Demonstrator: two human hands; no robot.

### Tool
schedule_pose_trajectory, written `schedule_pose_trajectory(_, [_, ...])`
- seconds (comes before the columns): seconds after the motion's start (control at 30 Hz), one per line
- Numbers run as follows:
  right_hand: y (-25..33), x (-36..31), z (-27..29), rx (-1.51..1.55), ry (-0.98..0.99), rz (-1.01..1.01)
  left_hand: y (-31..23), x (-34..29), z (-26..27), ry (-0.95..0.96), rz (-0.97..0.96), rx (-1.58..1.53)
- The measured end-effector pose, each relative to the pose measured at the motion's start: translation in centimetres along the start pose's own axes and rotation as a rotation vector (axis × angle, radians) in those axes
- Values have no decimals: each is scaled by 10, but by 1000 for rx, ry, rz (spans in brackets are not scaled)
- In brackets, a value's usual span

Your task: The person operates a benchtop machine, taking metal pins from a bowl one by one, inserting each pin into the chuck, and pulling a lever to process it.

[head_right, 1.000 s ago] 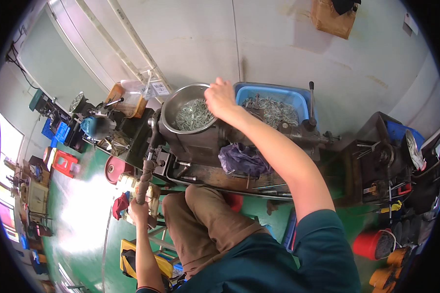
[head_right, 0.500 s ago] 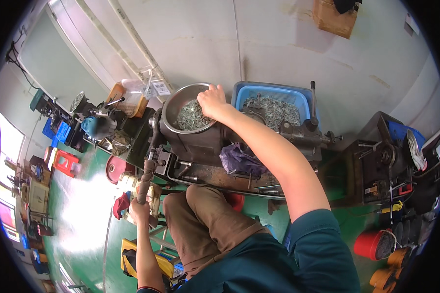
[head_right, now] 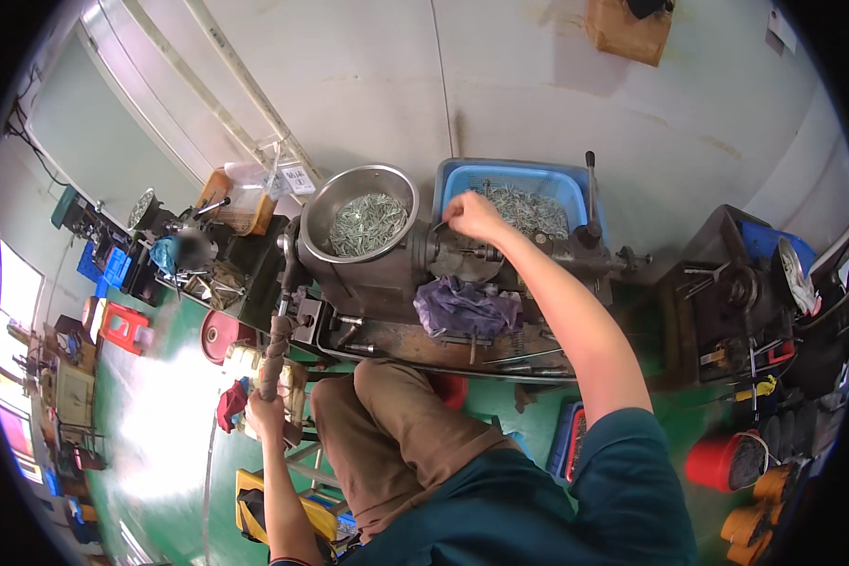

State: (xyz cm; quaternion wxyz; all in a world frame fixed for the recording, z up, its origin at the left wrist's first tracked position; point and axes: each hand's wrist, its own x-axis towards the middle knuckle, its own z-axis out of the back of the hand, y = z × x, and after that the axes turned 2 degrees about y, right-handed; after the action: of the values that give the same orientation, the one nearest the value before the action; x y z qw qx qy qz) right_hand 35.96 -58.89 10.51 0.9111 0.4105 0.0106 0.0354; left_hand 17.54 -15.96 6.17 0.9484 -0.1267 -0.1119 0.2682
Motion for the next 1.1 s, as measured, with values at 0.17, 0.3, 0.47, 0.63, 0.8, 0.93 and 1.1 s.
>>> schedule_pose_trajectory(0.17, [-25, -13, -27, 248, 95, -34, 2, 1, 0, 12, -32, 0])
schedule_pose_trajectory(0.3, [-28, -13, -29, 232, 66, 2, 1, 1, -2, 2, -8, -7])
schedule_pose_trajectory(0.47, [-27, -13, -31, 254, 68, 18, 2, 1, -1, 26, -18, -29])
schedule_pose_trajectory(0.63, [-28, -12, -33, 208, 36, -23, 1, 0, 0, 36, -14, -28])
schedule_pose_trajectory(0.8, [-24, -13, -32, 224, 30, -3, 0, 0, 1, 46, -6, -30])
schedule_pose_trajectory(0.93, [-15, -15, -33, 195, 14, 28, 0, 0, 1, 32, -10, -15])
schedule_pose_trajectory(1.1, [-8, -18, -34, 102, -34, 40, 11, 19, 1, 17, 2, 60])
